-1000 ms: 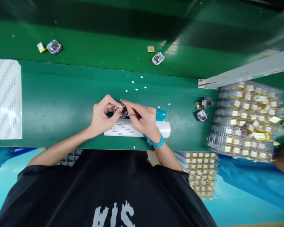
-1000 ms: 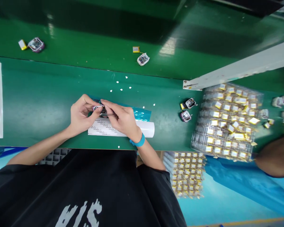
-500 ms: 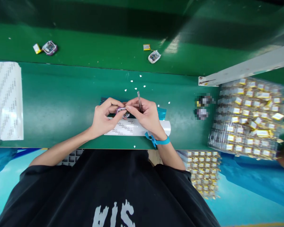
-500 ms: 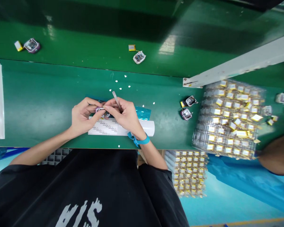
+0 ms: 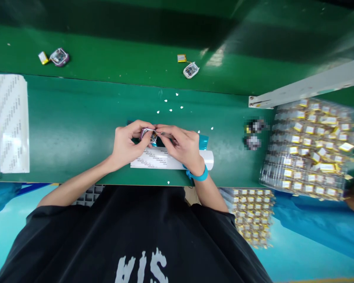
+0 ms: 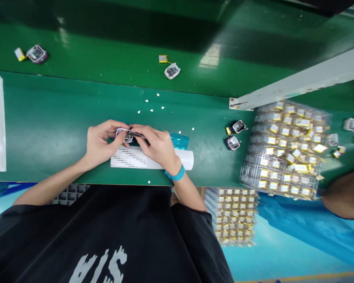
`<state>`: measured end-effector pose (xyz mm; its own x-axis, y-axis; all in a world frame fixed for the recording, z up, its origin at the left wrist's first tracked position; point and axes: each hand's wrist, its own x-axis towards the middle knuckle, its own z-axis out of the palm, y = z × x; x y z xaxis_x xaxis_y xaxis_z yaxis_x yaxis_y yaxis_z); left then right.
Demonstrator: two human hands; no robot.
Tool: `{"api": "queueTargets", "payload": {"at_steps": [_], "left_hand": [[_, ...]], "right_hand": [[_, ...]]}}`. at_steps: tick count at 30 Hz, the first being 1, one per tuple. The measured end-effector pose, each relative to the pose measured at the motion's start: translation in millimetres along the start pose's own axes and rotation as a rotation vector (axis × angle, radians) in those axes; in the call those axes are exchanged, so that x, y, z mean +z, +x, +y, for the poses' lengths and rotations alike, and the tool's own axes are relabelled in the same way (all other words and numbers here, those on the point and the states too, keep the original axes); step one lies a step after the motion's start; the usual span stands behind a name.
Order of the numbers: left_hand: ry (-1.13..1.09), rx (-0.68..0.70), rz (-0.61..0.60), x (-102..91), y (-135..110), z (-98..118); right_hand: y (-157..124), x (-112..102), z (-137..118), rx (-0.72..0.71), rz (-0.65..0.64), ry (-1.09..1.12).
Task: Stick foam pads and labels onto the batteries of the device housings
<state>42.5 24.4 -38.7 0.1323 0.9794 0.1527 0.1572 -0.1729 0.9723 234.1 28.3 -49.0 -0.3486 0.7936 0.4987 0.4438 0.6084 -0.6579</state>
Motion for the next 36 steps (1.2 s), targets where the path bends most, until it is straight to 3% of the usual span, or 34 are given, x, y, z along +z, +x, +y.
{"api": "queueTargets", "payload": {"at_steps": [7,13,16,19,23,28,31,36], "left_hand": [[0.011,-0.06,-0.057,-4.0,1.8,0.8],[-0.021,-0.098,-0.037,-3.8,4.5,-3.0],[-0.058,-0.095,-0.033,-3.8,4.7,-1.2],[-0.061,-0.066,-0.031,-4.1,3.4,3.8],[-0.058,-0.014,-0.03,-3.9,1.1,6.6],[0.0,0.057,-0.047,-2.8,-0.7,1.5],[0.035,0.066,-0.05,-1.8,-1.6,-1.0],[-0.051,0.023,-0.062,-0.6,-1.7,-2.3]], "right_hand": [[-5.6,2.2,4.9,-0.097,-0.035,-0.16],[-7.8,7.8,2.3,-0.161,-0.028,-0.46],[-5.2,7.3,-1.1,-0.115,0.035,-0.253],[-1.8,5.7,-5.5,0.045,0.125,0.002],[1.4,6.4,-10.2,0.159,0.175,0.136],[4.3,8.4,-11.2,0.368,0.085,0.193],[5.2,8.7,-10.5,0.408,0.006,0.233],[4.3,10.0,-9.9,0.459,0.025,0.293]]}}
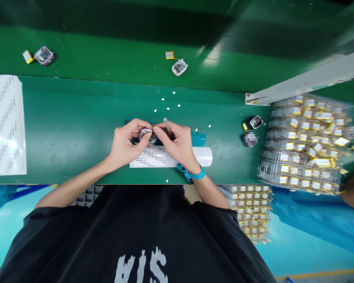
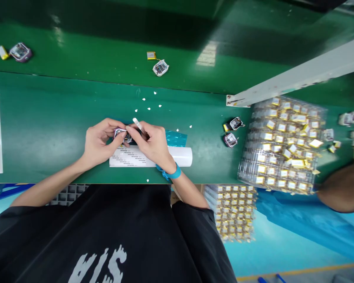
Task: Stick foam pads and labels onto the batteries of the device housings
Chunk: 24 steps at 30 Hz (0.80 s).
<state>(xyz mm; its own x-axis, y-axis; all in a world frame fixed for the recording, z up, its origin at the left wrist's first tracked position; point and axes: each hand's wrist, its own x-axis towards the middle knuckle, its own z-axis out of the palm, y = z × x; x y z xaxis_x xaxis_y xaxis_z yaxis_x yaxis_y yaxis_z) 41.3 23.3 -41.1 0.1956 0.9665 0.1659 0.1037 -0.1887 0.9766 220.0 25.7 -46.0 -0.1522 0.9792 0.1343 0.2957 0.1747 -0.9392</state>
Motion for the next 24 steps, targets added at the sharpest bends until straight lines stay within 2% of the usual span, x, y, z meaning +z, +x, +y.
{"api": "queueTargets", "payload": {"at_steps": [7,17,21,24], "left_hand": [[-0.089,0.006,-0.009,1.1,0.0,-1.2],[-0.086,0.0,-0.007,3.5,-4.3,-5.4],[-0.056,0.01,0.01,3.7,-4.5,-4.0],[-0.087,-0.02,0.007,2.3,-2.7,0.7]], "right_hand": [[0.5,1.1,0.5,0.026,-0.034,0.068],[-0.3,3.7,0.5,0.078,-0.021,0.198],[-1.3,7.0,0.7,0.058,0.032,0.182],[-0.8,3.9,-0.7,0.025,0.016,0.128]]}}
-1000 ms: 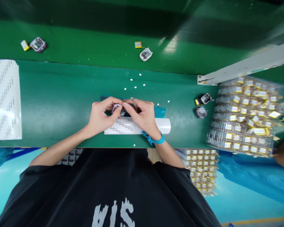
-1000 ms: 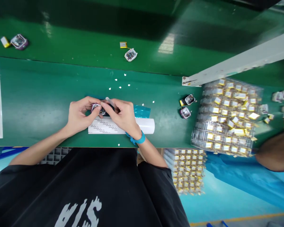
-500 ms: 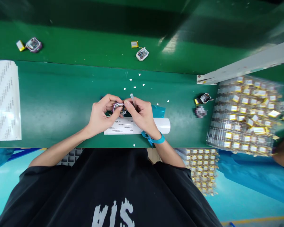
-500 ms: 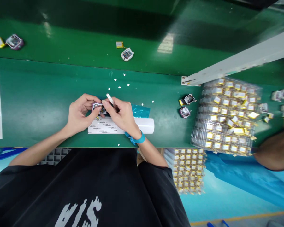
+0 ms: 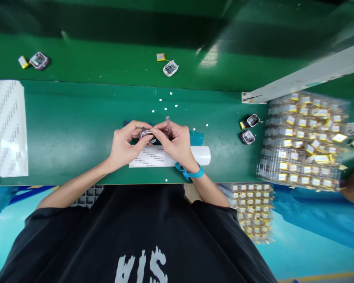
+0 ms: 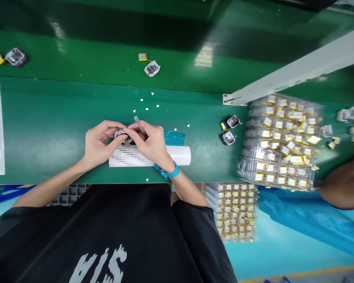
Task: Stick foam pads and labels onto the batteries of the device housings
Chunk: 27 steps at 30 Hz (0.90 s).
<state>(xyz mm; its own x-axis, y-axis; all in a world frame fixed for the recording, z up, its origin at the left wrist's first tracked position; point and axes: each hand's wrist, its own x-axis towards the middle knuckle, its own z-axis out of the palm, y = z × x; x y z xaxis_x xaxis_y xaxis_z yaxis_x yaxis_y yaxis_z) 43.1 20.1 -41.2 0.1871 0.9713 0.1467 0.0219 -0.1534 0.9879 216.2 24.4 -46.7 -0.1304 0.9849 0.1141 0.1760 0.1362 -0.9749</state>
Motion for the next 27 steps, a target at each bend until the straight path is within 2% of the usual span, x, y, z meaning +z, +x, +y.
{"api": "queueTargets", "payload": {"at_steps": [4,7,11,13,16,18,20,23,25,27], "left_hand": [[-0.062,-0.051,0.003,-0.2,1.9,4.9],[-0.067,-0.027,0.017,1.6,0.7,3.5],[0.056,0.041,0.019,1.1,-3.4,1.6],[0.144,0.117,-0.061,-1.3,-5.1,3.5],[0.159,0.343,-0.316,-5.1,-6.6,6.8],[0.165,0.505,-0.476,-6.4,-6.9,5.8],[0.293,0.623,-0.572,-6.7,-7.2,1.1],[0.572,0.685,-0.679,-6.7,-6.9,-10.0],[0.667,0.667,-0.734,-7.2,-6.0,-16.3],[0.699,0.642,-0.754,-8.1,-4.4,-19.8]], "right_hand": [[1.9,-9.5,-6.0,-0.092,-0.033,-0.129],[3.5,-16.4,-12.1,-0.188,-0.061,-0.218],[-3.3,-28.2,-30.5,-0.292,0.044,-0.334],[-14.8,-37.3,-44.4,-0.295,0.098,-0.29],[-37.8,-52.2,-58.7,-0.236,0.18,-0.129],[-51.1,-59.9,-56.7,-0.227,0.265,-0.191],[-59.9,-64.3,-44.7,-0.132,0.304,-0.288],[-65.1,-63.6,-18.6,0.104,0.205,-0.252],[-65.7,-59.3,-3.8,0.17,0.133,-0.19],[-65.6,-54.5,5.6,0.193,0.118,-0.147]]}}
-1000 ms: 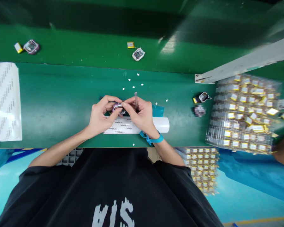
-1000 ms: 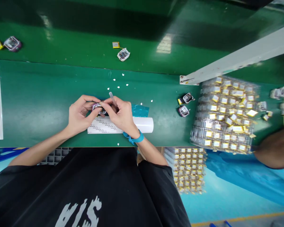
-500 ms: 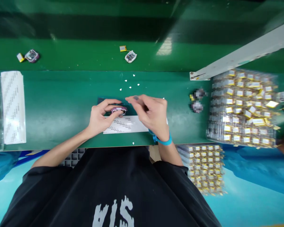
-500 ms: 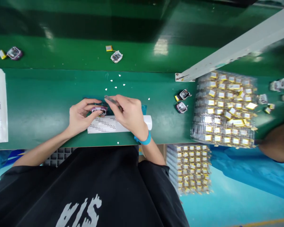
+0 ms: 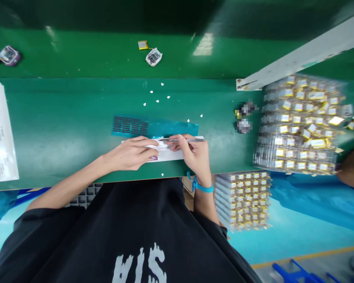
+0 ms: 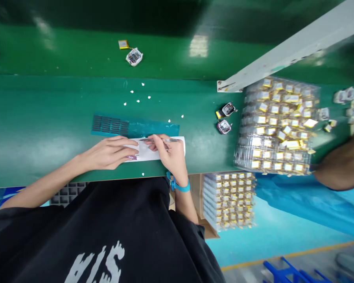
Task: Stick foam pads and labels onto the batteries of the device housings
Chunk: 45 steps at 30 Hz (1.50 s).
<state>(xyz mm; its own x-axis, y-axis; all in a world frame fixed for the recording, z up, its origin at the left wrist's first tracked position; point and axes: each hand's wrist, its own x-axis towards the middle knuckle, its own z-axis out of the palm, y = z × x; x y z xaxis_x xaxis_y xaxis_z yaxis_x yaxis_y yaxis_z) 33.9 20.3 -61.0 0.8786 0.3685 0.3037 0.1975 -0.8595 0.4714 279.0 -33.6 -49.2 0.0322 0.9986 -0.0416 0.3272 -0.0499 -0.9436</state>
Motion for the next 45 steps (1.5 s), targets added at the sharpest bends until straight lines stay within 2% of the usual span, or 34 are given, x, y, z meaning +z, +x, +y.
{"api": "queueTargets", "payload": {"at_steps": [7,11,17,20,22,24,28,30,32,34,36,45], "left_hand": [[-0.065,-0.014,0.017,-3.8,1.6,-3.4],[-0.069,-0.06,-0.008,-3.7,1.5,-4.0],[-0.042,-0.045,-0.004,-3.7,1.1,-6.1],[-0.084,-0.026,0.019,-1.9,1.0,-6.3],[-0.112,-0.019,0.078,-1.2,1.2,-4.5],[-0.157,-0.083,0.172,-2.1,2.0,-1.0],[-0.325,-0.374,0.372,-9.3,5.9,7.3],[-0.46,-0.508,0.4,-13.4,7.8,9.6],[-0.65,-0.598,0.371,-16.3,8.6,10.4],[-0.819,-0.63,0.333,-17.6,8.3,10.2],[-0.894,-0.616,0.322,-17.6,7.2,9.9],[-0.888,-0.63,0.357,-14.4,4.7,10.3]], "right_hand": [[1.1,6.2,5.0,0.073,0.024,0.097],[3.2,7.1,5.5,0.07,-0.021,0.143],[5.2,3.3,6.7,0.101,-0.048,0.232],[5.5,1.0,5.1,0.136,-0.03,0.272],[5.1,1.5,3.1,0.146,0.018,0.298],[4.3,4.2,0.1,0.135,0.087,0.336],[2.8,14.4,-10.9,0.047,0.181,0.395],[3.2,20.5,-17.8,0.025,0.187,0.373],[4.6,26.6,-24.0,0.032,0.167,0.34],[6.2,32.3,-28.2,0.036,0.124,0.318],[7.6,37.5,-30.0,0.025,0.081,0.306],[8.3,46.3,-27.8,-0.046,0.073,0.282]]}}
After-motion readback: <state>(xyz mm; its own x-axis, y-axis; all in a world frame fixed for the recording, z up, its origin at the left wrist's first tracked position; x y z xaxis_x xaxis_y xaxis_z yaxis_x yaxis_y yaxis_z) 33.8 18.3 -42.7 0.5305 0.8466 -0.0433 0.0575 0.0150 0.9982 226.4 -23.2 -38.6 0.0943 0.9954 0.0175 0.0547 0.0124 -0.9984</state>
